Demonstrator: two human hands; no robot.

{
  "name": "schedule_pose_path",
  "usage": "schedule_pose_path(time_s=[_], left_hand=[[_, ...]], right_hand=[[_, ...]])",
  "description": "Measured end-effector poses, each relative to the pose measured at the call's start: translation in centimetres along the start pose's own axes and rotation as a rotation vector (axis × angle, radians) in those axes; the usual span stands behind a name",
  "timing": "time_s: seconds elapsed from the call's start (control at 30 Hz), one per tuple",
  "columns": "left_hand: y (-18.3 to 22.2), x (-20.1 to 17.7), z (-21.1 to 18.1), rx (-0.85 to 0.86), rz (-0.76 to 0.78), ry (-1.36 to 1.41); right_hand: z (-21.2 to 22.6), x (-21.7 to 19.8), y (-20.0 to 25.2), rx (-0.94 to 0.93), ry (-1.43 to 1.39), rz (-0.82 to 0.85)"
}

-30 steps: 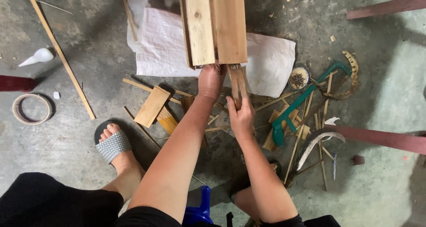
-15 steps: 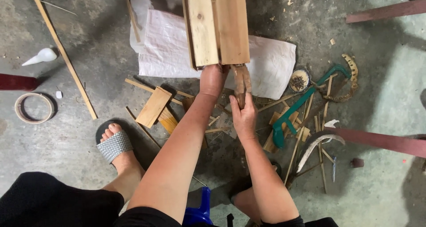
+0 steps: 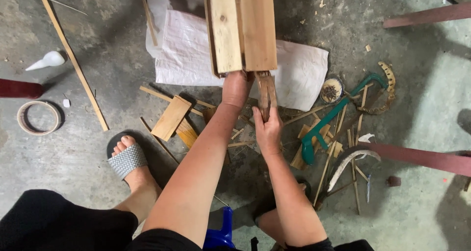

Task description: The person sits on a low stool on the workshop floor and assembles a small wooden box, fitting slats around a curved wooden rim, picking nails from a bowl, positioning them, and driving them in with a hammer while rotating the box to work on different sides.

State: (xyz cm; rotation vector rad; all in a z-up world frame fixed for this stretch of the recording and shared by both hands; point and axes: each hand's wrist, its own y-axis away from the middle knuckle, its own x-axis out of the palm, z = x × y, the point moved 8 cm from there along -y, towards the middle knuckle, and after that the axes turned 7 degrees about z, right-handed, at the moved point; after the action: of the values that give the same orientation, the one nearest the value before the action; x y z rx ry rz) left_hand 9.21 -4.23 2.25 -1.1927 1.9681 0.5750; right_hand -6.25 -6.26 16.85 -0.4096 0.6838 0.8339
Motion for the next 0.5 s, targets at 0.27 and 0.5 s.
schedule_pose_path(time_s=[0.27,0.5], left_hand=[[0.3,0.5,0.7,-0.031,0.039,0.079],[0.2,0.7,0.6,-0.059,0.083,0.162]], right_hand=[[-1.7,0.4,0.2,-0.027,0.048,-0.004],[-2.2,0.7,0.0,-0.108,0.051,-0.019]])
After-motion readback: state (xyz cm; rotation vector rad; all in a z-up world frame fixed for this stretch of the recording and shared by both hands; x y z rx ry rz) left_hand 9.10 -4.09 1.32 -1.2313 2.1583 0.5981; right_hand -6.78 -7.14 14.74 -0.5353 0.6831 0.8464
